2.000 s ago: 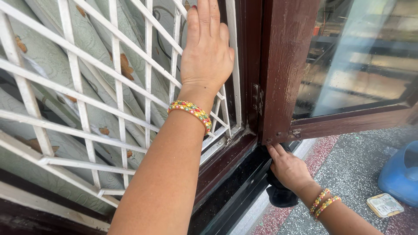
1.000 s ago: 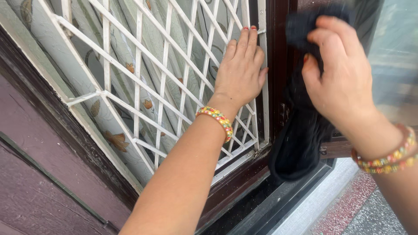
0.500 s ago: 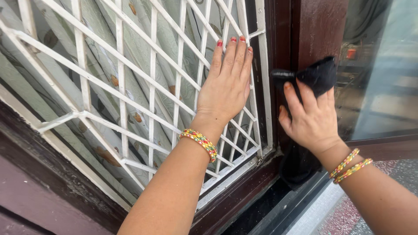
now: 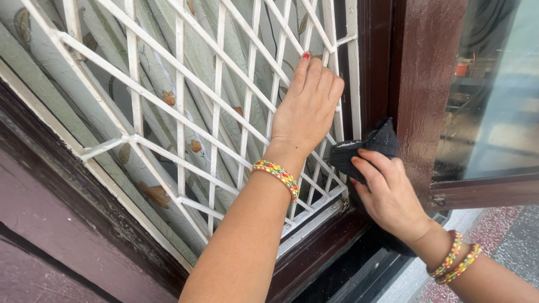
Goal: The person wipes the wooden window frame and glass with a black cloth. They clean the frame edges, corners, and the glass pane, moving the cloth along the surfaces.
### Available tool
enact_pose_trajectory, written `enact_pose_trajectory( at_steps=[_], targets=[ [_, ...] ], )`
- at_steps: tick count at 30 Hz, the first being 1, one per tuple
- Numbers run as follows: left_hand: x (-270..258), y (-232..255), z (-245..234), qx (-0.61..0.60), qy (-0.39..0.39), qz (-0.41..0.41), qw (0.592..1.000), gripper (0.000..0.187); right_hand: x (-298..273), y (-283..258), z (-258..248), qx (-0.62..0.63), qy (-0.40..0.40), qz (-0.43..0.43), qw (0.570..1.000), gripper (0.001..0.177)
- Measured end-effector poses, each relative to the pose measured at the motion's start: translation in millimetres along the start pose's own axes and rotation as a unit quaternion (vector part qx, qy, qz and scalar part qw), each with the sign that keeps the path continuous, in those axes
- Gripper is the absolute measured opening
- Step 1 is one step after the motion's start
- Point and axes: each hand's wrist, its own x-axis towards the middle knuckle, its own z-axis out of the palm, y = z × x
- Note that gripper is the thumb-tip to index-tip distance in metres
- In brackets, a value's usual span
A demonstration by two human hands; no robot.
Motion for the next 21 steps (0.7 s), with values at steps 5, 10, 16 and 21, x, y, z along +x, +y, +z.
enact_pose_trajectory(
  at_steps=[5,10,16,21],
  targets=[
    [-0.1,-0.3,0.7,-0.029,-0.002,-0.001,1.000,0.034,14.7,-6.9,42.9,0.061,-0.055,-0.004,0.997,0.056],
    [-2.0,0.4,1.4,-0.021,0.006,0.000,1.000,0.035,-41.6,9.6,76.6,0.024,-0.099,0.073,0.992,0.046],
    [-1.9,1.1,1.2,-0.012,-0.005,0.005,1.000,0.034,-70.7,18.4,71.5,0.048,-0.192,0.178,0.964,0.038],
    [-2.6,0.7,-0.9,0.002,-0.009,0.004,1.000,0.032,-53.2,16.9,49.1,0.071,-0.236,0.289,0.925,0.030]
  ],
)
